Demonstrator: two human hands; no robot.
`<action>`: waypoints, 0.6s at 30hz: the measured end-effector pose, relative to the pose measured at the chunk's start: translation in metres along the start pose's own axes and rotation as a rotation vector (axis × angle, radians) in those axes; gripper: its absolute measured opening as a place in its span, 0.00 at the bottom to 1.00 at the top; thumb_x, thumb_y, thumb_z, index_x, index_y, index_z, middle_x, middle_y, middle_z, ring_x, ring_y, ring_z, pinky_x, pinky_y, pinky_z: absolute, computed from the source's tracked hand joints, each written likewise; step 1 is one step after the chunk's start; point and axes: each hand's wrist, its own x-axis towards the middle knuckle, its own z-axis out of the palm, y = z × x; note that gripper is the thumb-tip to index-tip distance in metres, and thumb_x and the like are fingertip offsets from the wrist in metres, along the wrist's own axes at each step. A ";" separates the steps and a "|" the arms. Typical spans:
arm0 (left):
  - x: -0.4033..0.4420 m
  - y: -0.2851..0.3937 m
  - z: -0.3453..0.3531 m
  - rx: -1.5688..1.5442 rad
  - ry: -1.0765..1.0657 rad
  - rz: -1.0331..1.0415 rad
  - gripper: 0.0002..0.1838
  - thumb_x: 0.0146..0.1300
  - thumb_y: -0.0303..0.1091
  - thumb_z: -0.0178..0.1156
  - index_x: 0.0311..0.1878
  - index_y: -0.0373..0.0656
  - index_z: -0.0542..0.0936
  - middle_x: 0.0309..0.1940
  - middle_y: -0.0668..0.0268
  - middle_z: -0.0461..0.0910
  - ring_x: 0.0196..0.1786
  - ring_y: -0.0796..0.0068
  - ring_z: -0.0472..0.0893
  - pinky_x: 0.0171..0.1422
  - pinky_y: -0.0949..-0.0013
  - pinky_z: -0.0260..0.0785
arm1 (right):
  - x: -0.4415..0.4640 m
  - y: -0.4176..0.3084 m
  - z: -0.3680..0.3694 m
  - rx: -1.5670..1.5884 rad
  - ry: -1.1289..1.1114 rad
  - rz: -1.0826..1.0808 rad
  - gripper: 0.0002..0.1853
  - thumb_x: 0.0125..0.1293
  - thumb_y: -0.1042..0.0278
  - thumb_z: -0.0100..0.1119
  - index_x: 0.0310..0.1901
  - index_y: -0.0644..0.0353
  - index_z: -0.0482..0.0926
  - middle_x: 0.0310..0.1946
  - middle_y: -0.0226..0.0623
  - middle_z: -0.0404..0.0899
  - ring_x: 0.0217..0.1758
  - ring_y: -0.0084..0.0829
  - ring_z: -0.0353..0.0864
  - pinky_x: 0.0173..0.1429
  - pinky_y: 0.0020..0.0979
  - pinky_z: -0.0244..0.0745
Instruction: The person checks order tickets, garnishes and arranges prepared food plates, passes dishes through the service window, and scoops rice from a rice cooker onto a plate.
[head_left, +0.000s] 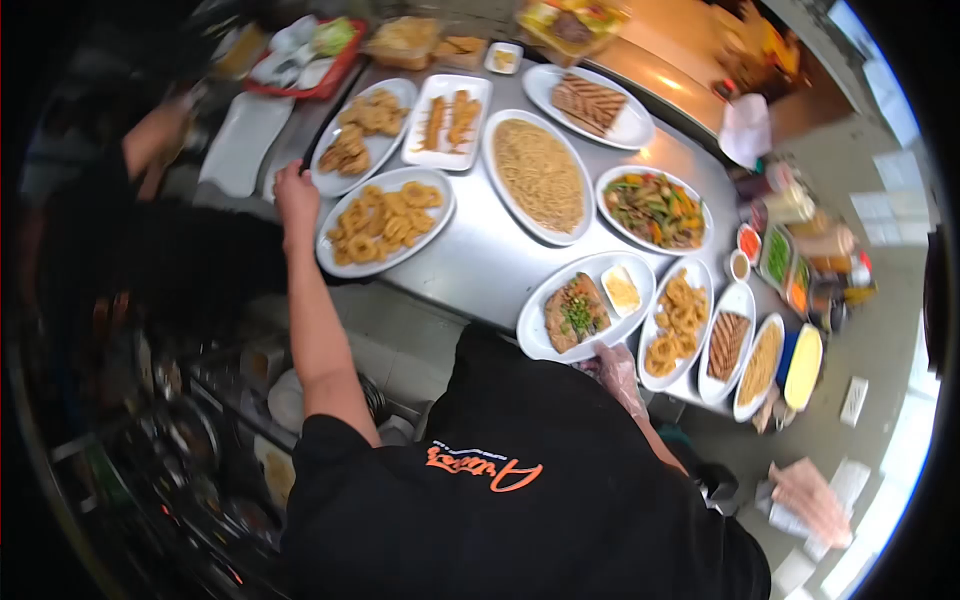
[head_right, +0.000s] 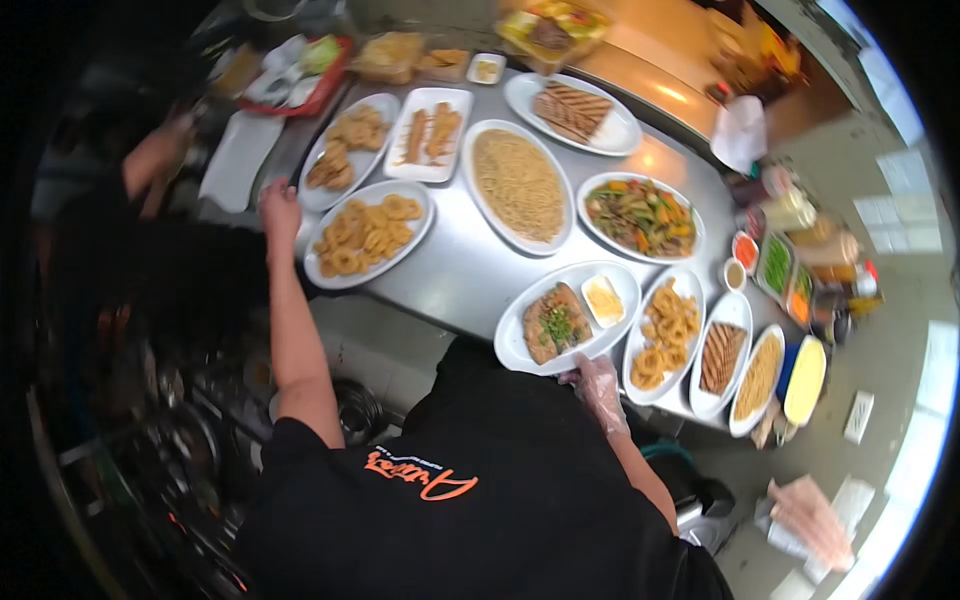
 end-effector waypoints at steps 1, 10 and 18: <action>0.016 0.016 -0.005 -0.100 -0.022 0.024 0.16 0.71 0.35 0.57 0.55 0.35 0.80 0.43 0.50 0.84 0.47 0.53 0.83 0.54 0.58 0.75 | 0.006 -0.030 0.009 0.525 0.078 0.399 0.15 0.73 0.68 0.52 0.47 0.76 0.75 0.36 0.46 0.84 0.31 0.33 0.85 0.37 0.31 0.82; 0.023 0.119 0.089 0.191 -0.455 0.127 0.11 0.68 0.33 0.57 0.43 0.35 0.83 0.40 0.50 0.84 0.44 0.44 0.82 0.51 0.50 0.74 | 0.000 -0.053 0.043 0.706 0.208 0.391 0.13 0.74 0.71 0.49 0.45 0.76 0.73 0.33 0.49 0.82 0.30 0.34 0.83 0.39 0.32 0.80; 0.015 0.168 0.084 -0.180 -0.277 0.310 0.29 0.59 0.48 0.70 0.55 0.33 0.77 0.47 0.47 0.77 0.53 0.47 0.73 0.62 0.51 0.66 | 0.007 -0.086 0.035 0.499 0.081 0.542 0.20 0.75 0.54 0.56 0.39 0.69 0.78 0.28 0.41 0.83 0.28 0.28 0.82 0.36 0.27 0.77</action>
